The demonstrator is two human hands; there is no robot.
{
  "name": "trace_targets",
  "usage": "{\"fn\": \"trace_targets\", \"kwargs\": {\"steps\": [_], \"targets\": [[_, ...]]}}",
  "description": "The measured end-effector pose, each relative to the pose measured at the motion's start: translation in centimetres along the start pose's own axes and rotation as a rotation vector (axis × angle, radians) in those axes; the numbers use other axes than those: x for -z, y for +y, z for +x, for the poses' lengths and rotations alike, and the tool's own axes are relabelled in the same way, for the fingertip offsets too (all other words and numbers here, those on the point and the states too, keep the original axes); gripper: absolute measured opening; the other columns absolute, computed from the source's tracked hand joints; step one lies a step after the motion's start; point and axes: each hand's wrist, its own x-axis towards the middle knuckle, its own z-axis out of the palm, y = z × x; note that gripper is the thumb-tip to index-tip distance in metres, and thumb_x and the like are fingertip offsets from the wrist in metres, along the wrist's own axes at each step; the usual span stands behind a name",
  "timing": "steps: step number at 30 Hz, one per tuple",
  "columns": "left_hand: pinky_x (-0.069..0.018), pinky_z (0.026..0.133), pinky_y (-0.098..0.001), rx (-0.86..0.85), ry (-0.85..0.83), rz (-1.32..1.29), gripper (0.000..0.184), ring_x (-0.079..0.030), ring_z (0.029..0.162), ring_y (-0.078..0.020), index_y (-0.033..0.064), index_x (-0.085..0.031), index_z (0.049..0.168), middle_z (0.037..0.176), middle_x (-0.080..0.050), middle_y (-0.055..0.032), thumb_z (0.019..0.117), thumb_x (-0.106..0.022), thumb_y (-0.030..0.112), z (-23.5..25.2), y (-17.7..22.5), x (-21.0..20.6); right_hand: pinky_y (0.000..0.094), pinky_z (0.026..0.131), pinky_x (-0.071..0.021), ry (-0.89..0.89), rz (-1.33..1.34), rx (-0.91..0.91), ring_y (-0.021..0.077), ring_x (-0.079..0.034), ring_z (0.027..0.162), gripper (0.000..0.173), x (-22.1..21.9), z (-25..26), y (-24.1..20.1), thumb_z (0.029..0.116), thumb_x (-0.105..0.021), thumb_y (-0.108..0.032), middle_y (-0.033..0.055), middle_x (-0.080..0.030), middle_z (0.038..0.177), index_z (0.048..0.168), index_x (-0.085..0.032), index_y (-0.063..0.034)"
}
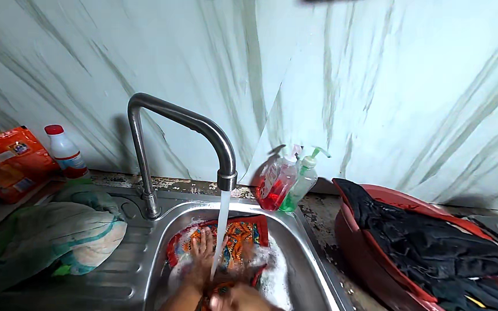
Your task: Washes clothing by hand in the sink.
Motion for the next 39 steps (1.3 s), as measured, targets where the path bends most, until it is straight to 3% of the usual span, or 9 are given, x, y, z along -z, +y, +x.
{"fn": "trace_targets", "kwargs": {"steps": [3, 8, 11, 15, 21, 24, 28, 35, 39], "targets": [[-0.0033, 0.123, -0.066, -0.002, -0.118, 0.002, 0.085, -0.008, 0.157, -0.0449, 0.0109, -0.041, 0.158, 0.168, -0.02, -0.0236, 0.0871, -0.075, 0.044, -1.1, 1.3, 2.3, 0.0552, 0.102, -0.0494, 0.532, 0.111, -0.112, 0.0356, -0.066, 0.116, 0.045, 2.1, 3.5, 3.5, 0.1089, -0.041, -0.033, 0.0195, -0.071, 0.12, 0.12, -0.073, -0.003], [-0.0191, 0.125, -0.0524, -0.12, -0.331, -0.14, 0.069, -0.039, 0.148, -0.0318, 0.0132, -0.047, 0.154, 0.155, -0.049, -0.0155, 0.0933, -0.072, 0.035, -2.5, 1.7, 7.2, 0.0794, 0.114, 0.007, 0.58, -0.052, -0.444, 0.05, 0.014, 0.154, 0.064, 0.6, 8.1, 8.5, 0.105, -0.038, -0.056, 0.0145, 0.008, 0.172, 0.164, -0.021, -0.0369], [-0.0439, 0.113, -0.0479, 0.002, -0.156, -0.345, 0.041, -0.061, 0.127, -0.0297, 0.0047, -0.061, 0.138, 0.132, -0.066, -0.0171, 0.1001, -0.06, 0.022, -2.1, 0.2, 8.3, 0.0746, 0.118, -0.0078, 0.572, -0.024, -0.403, 0.0482, 0.002, 0.157, 0.063, -0.4, 8.5, 10.2, 0.1054, -0.035, -0.055, 0.0145, 0.0, 0.173, 0.163, -0.029, -0.0306], [-0.0239, 0.119, -0.0607, 0.274, 0.34, -0.03, 0.05, -0.038, 0.145, -0.0472, 0.0107, -0.066, 0.137, 0.151, -0.049, -0.0249, 0.0963, -0.062, 0.039, -2.9, 1.6, 6.5, 0.0648, 0.115, -0.0287, 0.334, -0.253, -0.549, 0.0428, -0.039, 0.146, 0.067, 1.4, 7.3, 8.7, 0.1072, -0.024, -0.059, 0.0193, -0.043, 0.158, 0.152, -0.05, -0.017], [-0.0195, 0.119, -0.0666, 0.603, 0.434, -0.321, 0.115, -0.007, 0.15, -0.0616, -0.0003, -0.015, 0.163, 0.163, 0.004, -0.0411, 0.0828, -0.079, 0.053, -3.4, 3.6, 0.9, 0.0697, 0.12, -0.0106, 0.691, -0.087, -0.587, 0.0493, -0.023, 0.152, 0.079, -0.5, 6.6, 11.7, 0.096, -0.048, -0.066, 0.0274, -0.035, 0.161, 0.145, -0.057, -0.0052], [-0.0264, 0.123, -0.0533, 0.555, 0.242, -0.43, 0.097, -0.025, 0.151, -0.0509, -0.0026, -0.01, 0.162, 0.164, -0.014, -0.0373, 0.0976, -0.067, 0.042, -3.6, 3.7, 1.9, 0.0627, 0.124, -0.0105, 0.535, 0.089, -0.673, 0.053, -0.011, 0.154, 0.08, -0.8, 7.3, 10.1, 0.1027, -0.045, -0.061, 0.0319, -0.012, 0.167, 0.161, -0.031, -0.0078], [-0.0262, 0.125, -0.0473, 0.11, 0.475, -0.875, 0.076, -0.033, 0.15, -0.0425, -0.0123, -0.024, 0.156, 0.16, -0.029, -0.0353, 0.0976, -0.059, 0.02, -1.5, 3.0, 0.5, 0.0621, 0.114, -0.0381, 0.383, 0.269, -0.463, 0.046, -0.052, 0.137, 0.088, -0.2, 7.1, 8.1, 0.1016, -0.046, -0.061, 0.0284, -0.05, 0.15, 0.164, -0.019, -0.0048], [-0.0533, 0.091, -0.0385, 0.439, 0.14, -1.643, 0.05, -0.062, 0.106, -0.0177, 0.003, -0.045, 0.144, 0.125, -0.062, -0.0149, 0.1134, -0.025, 0.036, -1.5, 4.1, 3.9, 0.0515, 0.122, -0.0316, 0.654, 0.556, -0.101, 0.0326, -0.043, 0.147, 0.091, -0.2, 8.5, 6.3, 0.0921, -0.068, -0.045, 0.0224, -0.041, 0.159, 0.161, -0.026, -0.0017], [-0.0546, 0.072, -0.0384, 0.344, 0.674, -1.302, 0.055, -0.062, 0.091, -0.0307, -0.0194, -0.048, 0.13, 0.11, -0.06, -0.0342, 0.114, -0.023, 0.027, -2.2, 4.5, -1.7, 0.0625, 0.115, -0.0303, 0.446, -0.073, -0.339, 0.0373, -0.049, 0.14, 0.063, 1.8, 6.9, -0.9, 0.1013, -0.057, -0.04, 0.019, -0.047, 0.155, 0.159, -0.04, -0.0214]]}}
